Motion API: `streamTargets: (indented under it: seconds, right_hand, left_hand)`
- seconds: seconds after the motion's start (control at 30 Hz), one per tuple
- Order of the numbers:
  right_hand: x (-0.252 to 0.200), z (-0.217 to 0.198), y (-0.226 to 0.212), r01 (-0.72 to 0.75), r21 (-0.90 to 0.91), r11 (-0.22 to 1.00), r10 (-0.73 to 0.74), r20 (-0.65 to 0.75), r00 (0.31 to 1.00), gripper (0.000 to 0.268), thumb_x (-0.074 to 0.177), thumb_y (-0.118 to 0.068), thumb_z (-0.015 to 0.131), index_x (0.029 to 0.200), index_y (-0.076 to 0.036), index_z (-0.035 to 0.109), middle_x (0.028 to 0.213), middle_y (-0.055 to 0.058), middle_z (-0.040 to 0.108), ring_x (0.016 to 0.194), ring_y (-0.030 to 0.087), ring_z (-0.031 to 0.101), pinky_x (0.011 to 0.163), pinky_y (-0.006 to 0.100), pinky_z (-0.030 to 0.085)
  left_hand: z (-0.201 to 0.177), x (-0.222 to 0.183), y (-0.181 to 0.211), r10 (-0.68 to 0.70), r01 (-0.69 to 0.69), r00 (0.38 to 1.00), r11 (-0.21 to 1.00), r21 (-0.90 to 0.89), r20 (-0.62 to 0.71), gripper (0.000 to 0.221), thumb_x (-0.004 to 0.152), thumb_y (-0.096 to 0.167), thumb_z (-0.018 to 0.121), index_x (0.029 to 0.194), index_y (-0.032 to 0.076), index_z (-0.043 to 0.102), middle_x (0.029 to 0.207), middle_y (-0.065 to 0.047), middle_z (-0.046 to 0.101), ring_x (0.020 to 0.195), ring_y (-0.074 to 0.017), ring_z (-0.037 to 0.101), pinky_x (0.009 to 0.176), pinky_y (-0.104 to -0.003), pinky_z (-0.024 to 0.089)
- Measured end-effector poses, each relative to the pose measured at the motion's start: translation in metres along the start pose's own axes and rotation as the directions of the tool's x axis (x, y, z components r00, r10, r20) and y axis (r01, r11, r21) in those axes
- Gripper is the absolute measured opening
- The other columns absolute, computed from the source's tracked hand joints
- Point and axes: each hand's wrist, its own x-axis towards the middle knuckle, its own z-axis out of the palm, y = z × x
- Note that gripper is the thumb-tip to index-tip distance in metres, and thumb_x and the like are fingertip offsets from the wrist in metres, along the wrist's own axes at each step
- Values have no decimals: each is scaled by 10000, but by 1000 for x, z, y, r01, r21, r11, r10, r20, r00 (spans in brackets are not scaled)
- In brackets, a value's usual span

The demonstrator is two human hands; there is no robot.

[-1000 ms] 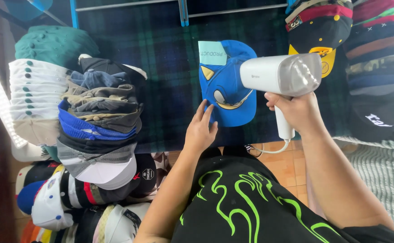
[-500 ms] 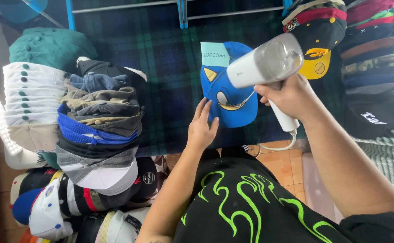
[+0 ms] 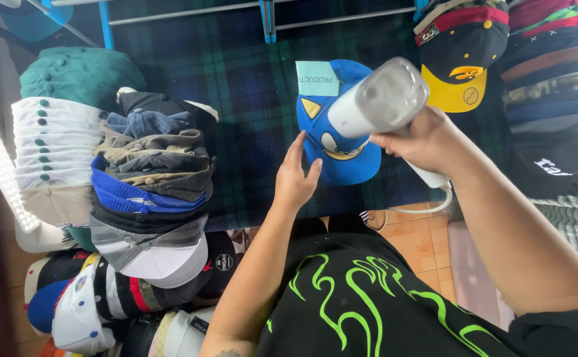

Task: Brushing and steaming a blue cap to clean and reshape it

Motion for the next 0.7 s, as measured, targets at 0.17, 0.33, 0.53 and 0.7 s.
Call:
streamTargets:
  seconds: [0.17,0.33,0.53,0.7]
  right_hand:
    - [0,-6,-11,-86,-100,991,89,30,996,585,899,-379,795,1246,53,610,861,208,750,769,345,750,787,450,594]
    - [-7,-10,-25,-33,-80,996,33,5,999,571,914,-332,787,1267,76,598,845,200,745,729,347,754,780,470,583]
    - [-8,2,2,8,-61,998,-10,-40,999,471,889,-293,795,1170,47,629,743,123,740,657,296,749,806,430,565]
    - [5,10,60,163,-25,986,-164,-261,951,283,985,-246,793,974,10,672,693,87,716,658,257,729,796,404,565]
  left_hand:
    - [-1,-5,7,65,-65,998,998,8,-6,682,972,229,638,1587,157,351,1596,-180,401,1343,-387,560,1028,-473,561]
    - [2,-9,5,109,-109,994,994,27,-8,669,971,227,646,1579,152,377,1605,-173,396,1330,-360,579,1015,-458,571]
    - [3,-12,1,127,-127,992,992,5,-7,660,969,222,644,1572,144,386,1592,-187,409,1305,-369,598,998,-459,582]
    - [9,-16,14,172,-174,984,984,-41,-46,649,957,270,658,1552,154,425,1570,-189,436,1296,-359,606,969,-450,598]
